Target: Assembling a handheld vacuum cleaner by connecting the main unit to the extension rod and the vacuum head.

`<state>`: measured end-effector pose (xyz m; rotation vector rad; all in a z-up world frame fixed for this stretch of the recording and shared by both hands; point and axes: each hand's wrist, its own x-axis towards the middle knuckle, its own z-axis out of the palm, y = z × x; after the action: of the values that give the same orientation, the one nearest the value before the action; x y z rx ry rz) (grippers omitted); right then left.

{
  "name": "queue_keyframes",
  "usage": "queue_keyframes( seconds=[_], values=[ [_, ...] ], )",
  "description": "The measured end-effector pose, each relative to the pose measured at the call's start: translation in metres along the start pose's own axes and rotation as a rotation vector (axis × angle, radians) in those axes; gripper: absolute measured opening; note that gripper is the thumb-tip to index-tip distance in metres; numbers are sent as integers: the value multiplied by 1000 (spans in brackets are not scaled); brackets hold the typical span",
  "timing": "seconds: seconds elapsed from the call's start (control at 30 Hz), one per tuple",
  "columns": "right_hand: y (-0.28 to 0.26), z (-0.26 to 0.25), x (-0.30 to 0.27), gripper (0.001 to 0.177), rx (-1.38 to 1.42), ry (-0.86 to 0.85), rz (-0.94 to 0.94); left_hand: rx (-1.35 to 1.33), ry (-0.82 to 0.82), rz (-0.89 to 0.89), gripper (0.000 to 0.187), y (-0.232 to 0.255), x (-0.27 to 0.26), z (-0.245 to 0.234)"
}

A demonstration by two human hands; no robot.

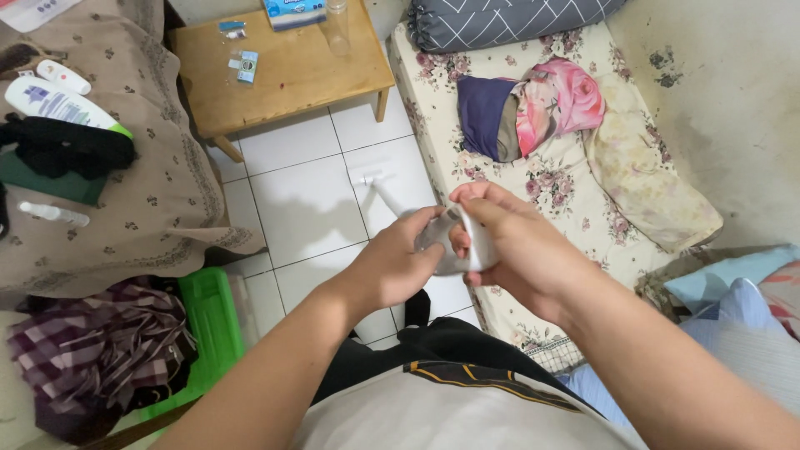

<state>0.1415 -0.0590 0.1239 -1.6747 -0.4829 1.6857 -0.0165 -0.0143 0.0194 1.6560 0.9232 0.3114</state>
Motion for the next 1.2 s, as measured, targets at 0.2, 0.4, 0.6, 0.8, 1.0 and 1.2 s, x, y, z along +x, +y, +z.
queue_keyframes(
  seconds=[0.2,0.4,0.6,0.8,1.0,1.2],
  values=[
    [24,3,20,14,-17,-42,14,69,-89,-184,68,1,0,-7],
    [-9,1,-21,17,-57,22,97,145,-134,-114,56,39,-9,-20],
    [-17,9,-39,20,-28,59,136,153,-175,-169,57,63,-17,-26],
    [24,0,5,16,52,-17,22,194,-151,-132,69,10,1,-15],
    [28,2,14,15,91,-48,20,147,-124,-101,64,2,2,-15],
    [-8,14,-42,22,55,15,72,76,-231,-145,49,66,-29,-39]
  ],
)
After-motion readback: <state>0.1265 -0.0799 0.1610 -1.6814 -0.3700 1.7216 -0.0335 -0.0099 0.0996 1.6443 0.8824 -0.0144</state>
